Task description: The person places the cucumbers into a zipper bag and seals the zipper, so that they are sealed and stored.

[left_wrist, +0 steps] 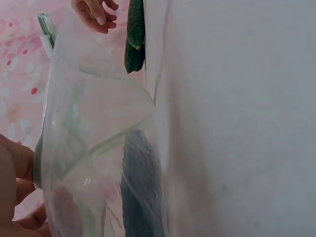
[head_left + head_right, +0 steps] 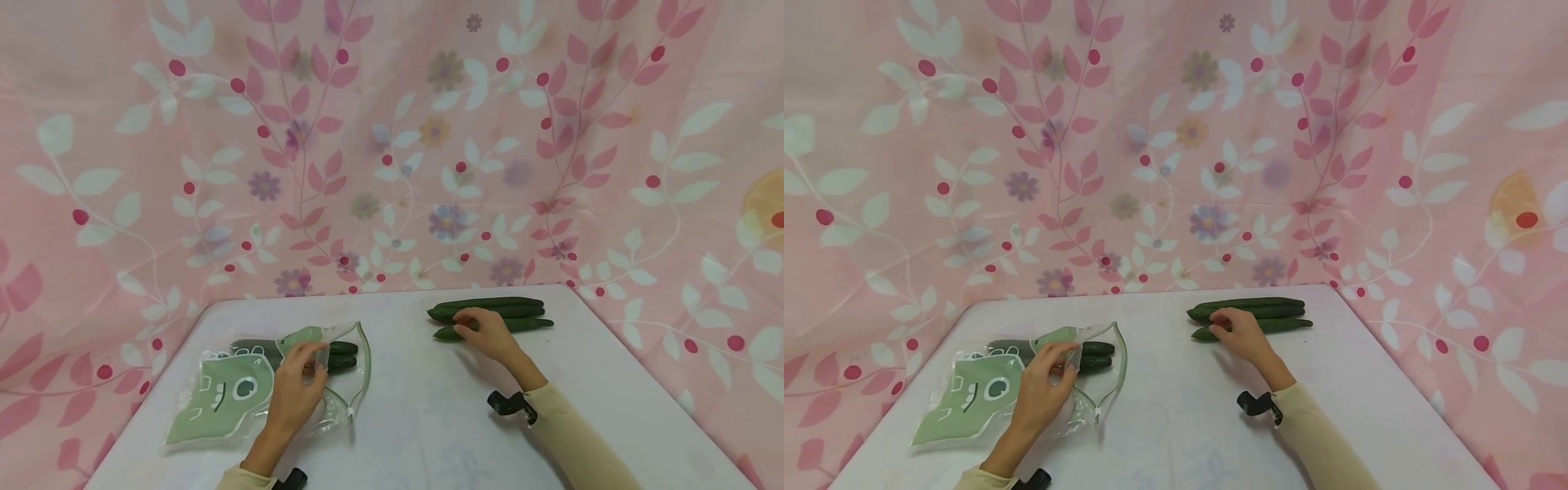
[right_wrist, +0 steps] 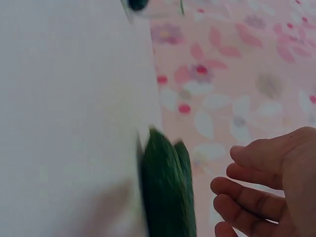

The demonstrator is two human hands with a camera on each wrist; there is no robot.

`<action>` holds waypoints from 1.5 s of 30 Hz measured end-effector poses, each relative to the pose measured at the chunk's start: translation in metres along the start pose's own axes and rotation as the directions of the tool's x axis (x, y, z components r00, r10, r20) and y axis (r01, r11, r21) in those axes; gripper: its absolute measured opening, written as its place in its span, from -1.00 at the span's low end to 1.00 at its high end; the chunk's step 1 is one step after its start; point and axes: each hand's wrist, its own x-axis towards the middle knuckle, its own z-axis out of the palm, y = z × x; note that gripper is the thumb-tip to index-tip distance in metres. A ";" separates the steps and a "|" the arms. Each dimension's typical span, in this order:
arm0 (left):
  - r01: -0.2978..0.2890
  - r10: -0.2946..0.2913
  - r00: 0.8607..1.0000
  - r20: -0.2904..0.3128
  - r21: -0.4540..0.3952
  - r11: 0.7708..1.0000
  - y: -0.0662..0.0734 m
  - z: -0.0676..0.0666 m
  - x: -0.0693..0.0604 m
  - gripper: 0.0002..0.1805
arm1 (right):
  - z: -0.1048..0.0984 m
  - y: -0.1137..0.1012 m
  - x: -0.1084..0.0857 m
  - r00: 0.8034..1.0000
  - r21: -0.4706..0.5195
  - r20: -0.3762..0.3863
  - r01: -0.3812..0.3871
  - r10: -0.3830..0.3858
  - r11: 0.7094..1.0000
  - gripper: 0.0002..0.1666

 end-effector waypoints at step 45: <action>-0.021 0.021 1.000 -0.009 -0.013 1.000 0.002 0.000 0.001 -0.59 | -0.073 0.094 -0.029 0.966 -0.271 -0.003 -0.250 0.259 0.930 -0.62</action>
